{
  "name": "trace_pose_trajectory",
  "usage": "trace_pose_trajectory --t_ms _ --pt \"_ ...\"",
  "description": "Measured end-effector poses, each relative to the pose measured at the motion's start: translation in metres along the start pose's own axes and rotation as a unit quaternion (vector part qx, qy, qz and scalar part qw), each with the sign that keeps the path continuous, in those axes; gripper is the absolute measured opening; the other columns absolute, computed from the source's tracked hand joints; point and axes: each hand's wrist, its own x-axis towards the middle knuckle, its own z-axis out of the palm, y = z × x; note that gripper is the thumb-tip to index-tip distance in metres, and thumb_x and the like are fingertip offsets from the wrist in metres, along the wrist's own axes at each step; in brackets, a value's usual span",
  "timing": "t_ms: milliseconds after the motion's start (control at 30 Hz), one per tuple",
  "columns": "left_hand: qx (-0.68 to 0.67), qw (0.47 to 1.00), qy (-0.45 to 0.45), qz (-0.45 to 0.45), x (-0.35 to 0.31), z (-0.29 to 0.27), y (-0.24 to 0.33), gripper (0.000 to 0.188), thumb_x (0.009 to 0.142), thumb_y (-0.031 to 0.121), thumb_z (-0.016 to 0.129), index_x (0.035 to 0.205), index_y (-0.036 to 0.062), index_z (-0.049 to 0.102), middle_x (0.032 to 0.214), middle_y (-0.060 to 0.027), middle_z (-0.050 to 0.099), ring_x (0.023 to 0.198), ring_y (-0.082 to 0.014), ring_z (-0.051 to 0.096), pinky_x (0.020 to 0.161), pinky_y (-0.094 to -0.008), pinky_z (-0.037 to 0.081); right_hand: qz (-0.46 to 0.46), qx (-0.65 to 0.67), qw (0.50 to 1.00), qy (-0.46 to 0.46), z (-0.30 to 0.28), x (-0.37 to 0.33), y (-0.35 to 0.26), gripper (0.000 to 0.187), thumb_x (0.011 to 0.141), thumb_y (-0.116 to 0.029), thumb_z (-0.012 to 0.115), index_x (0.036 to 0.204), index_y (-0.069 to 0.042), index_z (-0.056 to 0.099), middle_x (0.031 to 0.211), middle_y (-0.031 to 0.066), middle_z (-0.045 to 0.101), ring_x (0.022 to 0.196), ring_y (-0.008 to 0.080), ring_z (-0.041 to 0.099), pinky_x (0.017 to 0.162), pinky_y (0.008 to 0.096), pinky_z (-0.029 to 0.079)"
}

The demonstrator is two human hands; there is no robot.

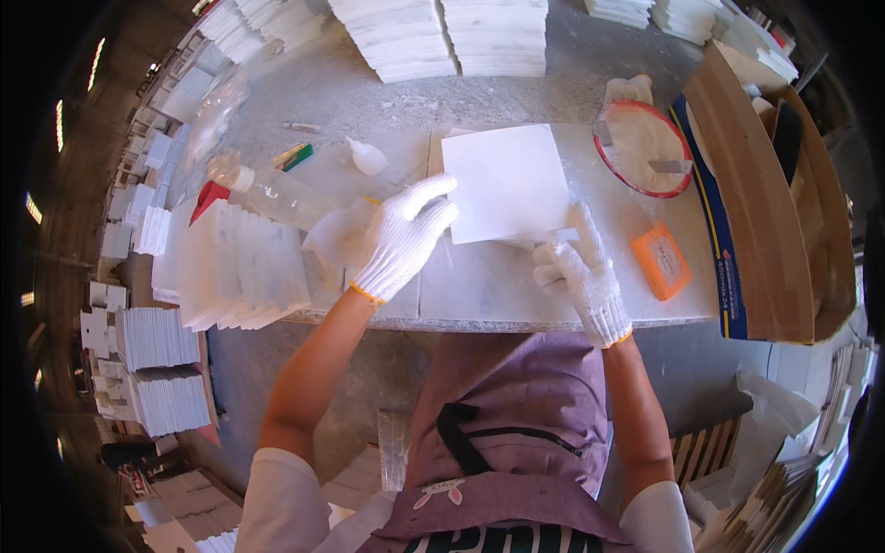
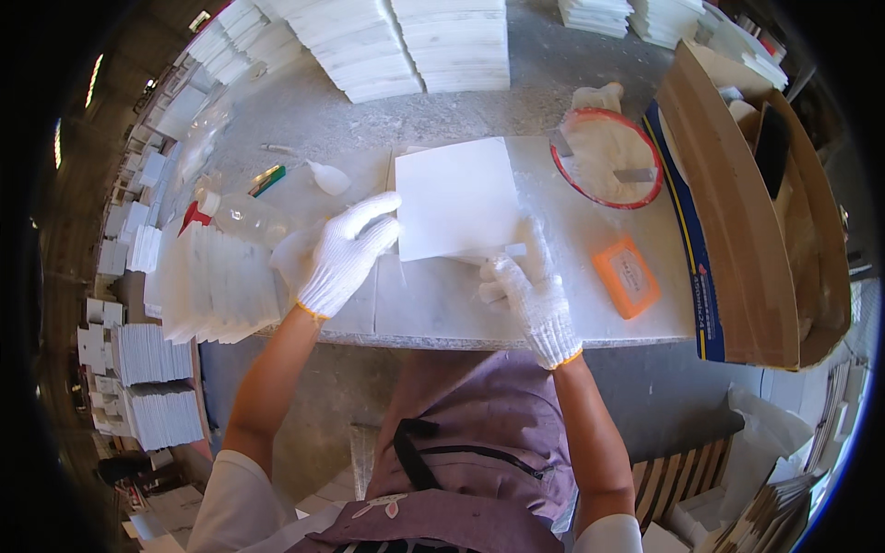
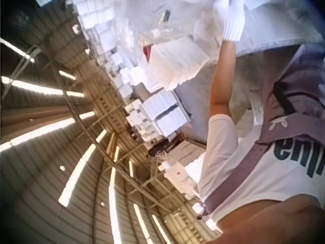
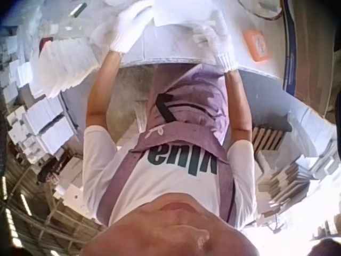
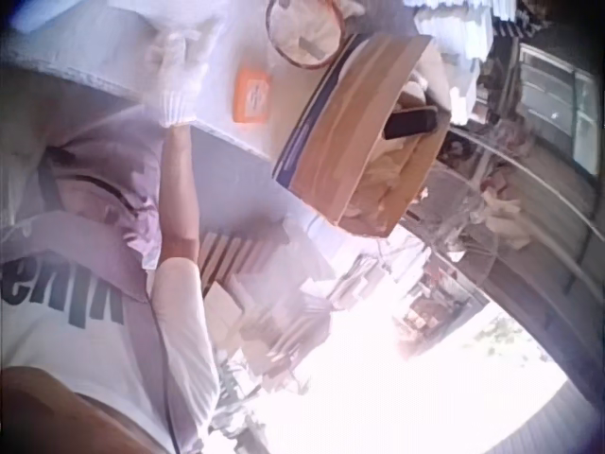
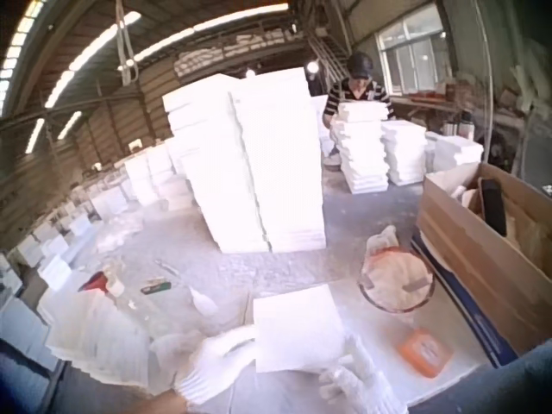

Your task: The person scrapes the edges of white rectangular tiles with a metal scraper, then stacks them on the table. The person repeats this process for multiple tiles.

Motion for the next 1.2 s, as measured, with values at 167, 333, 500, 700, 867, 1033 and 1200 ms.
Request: trace_pose_trajectory --t_ms 167,333,500,700,867,1033,1200 --pt "0.282 0.931 0.137 0.184 0.038 0.010 -0.006 0.041 0.086 0.025 0.067 0.123 0.0087 0.062 0.129 -0.0137 0.059 0.116 -0.0305 0.058 0.098 -0.0398 0.046 0.014 0.027 0.998 -0.058 -0.009 0.005 0.003 0.062 0.102 -0.016 0.050 0.155 -0.009 0.019 0.088 0.0009 0.055 0.067 0.0021 0.043 0.055 0.0162 0.035" --pt "0.338 0.897 0.139 0.249 0.069 0.025 -0.022 0.037 0.086 0.032 0.064 0.119 0.0151 0.062 0.119 -0.0087 0.062 0.104 -0.0327 0.061 0.089 -0.0447 0.051 0.020 0.056 0.997 -0.043 -0.006 0.003 0.002 0.069 0.102 -0.012 0.052 0.158 -0.009 0.011 0.087 0.0018 0.055 0.069 0.0050 0.048 0.058 0.0195 0.041" --pt "0.367 0.918 0.062 0.139 0.078 0.029 -0.001 0.045 0.086 0.039 0.065 0.126 0.0184 0.060 0.131 -0.0109 0.058 0.119 -0.0348 0.053 0.100 -0.0446 0.045 0.021 0.009 0.999 -0.023 -0.007 0.004 -0.004 0.067 0.102 -0.015 0.052 0.157 -0.009 0.015 0.090 0.0045 0.060 0.070 0.0075 0.052 0.060 0.0219 0.046" --pt "0.372 0.909 0.069 0.174 0.055 0.019 -0.003 0.043 0.086 0.037 0.066 0.123 0.0168 0.062 0.117 -0.0111 0.061 0.109 -0.0336 0.056 0.095 -0.0442 0.046 -0.003 0.047 0.999 0.009 -0.015 0.002 0.008 0.062 0.102 -0.016 0.052 0.156 -0.006 0.023 0.090 0.0083 0.064 0.069 0.0106 0.057 0.061 0.0237 0.049" --pt "0.311 0.933 0.091 0.158 0.037 0.017 -0.011 0.047 0.085 0.036 0.070 0.125 0.0127 0.061 0.119 -0.0137 0.059 0.112 -0.0340 0.056 0.096 -0.0432 0.045 0.008 0.060 0.997 0.055 -0.008 0.003 0.006 0.054 0.101 -0.021 0.055 0.148 -0.004 0.036 0.082 0.0062 0.060 0.063 0.0115 0.055 0.054 0.0233 0.045" --pt "0.290 0.946 0.105 0.096 0.021 0.018 -0.007 0.052 0.084 0.036 0.073 0.127 0.0107 0.059 0.121 -0.0167 0.058 0.114 -0.0341 0.056 0.098 -0.0422 0.045 0.011 -0.030 0.995 0.095 -0.001 0.006 0.002 0.051 0.100 -0.022 0.057 0.145 -0.005 0.040 0.077 0.0036 0.057 0.060 0.0093 0.054 0.051 0.0214 0.043" --pt "0.253 0.959 0.100 0.075 0.021 0.012 -0.017 0.069 0.076 0.042 0.077 0.130 0.0056 0.055 0.122 -0.0220 0.059 0.112 -0.0379 0.058 0.094 -0.0453 0.048 0.008 -0.049 0.995 0.081 -0.007 0.007 0.005 0.054 0.098 -0.018 0.060 0.146 -0.003 0.039 0.078 0.0050 0.061 0.064 0.0092 0.060 0.054 0.0225 0.050"
